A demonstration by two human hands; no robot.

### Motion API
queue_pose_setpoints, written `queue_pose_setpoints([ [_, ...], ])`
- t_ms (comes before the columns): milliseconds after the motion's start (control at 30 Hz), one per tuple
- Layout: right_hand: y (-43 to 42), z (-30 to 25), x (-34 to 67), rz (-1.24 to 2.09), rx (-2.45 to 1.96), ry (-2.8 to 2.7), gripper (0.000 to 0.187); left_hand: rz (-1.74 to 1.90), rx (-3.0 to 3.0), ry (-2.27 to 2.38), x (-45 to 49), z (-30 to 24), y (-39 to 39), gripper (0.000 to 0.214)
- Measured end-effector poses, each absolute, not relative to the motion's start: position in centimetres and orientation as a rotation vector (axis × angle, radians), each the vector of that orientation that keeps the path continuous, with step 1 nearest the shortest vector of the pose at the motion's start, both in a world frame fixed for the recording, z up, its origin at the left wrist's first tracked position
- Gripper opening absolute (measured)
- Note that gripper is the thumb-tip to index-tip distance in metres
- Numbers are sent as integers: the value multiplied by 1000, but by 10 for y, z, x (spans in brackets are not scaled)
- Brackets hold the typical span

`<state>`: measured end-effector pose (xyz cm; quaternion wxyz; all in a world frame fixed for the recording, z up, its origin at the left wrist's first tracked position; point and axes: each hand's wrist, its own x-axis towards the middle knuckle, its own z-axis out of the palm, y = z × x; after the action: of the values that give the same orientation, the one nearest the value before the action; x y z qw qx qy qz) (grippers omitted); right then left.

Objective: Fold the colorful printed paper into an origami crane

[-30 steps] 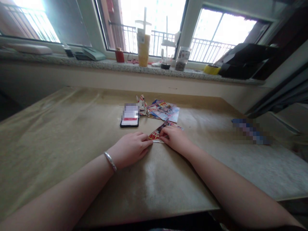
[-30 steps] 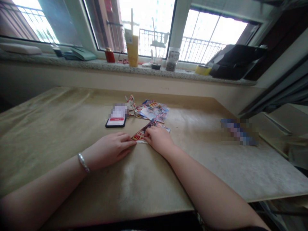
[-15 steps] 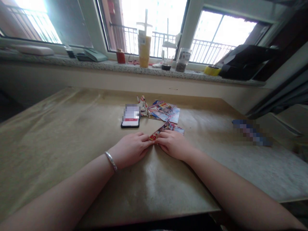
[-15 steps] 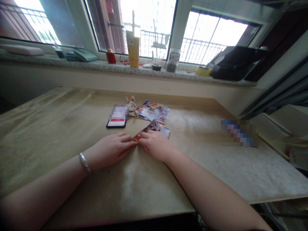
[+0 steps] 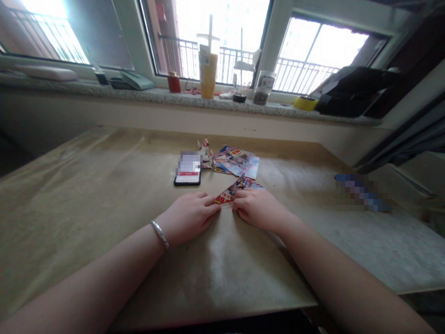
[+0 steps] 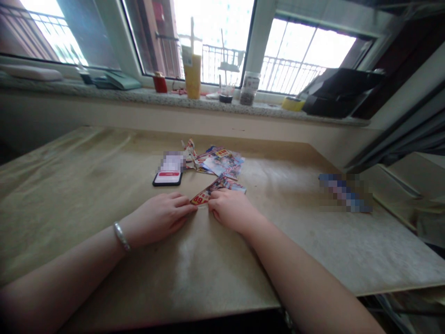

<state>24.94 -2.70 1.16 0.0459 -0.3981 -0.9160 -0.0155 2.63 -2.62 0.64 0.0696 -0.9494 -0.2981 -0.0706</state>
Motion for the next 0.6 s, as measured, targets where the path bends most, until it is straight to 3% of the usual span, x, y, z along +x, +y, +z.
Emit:
queue_pose_setpoints([
  [600, -19, 5, 252, -112, -1131, -2766, 20, -212, -2819, -935, 24, 9, -28, 27],
])
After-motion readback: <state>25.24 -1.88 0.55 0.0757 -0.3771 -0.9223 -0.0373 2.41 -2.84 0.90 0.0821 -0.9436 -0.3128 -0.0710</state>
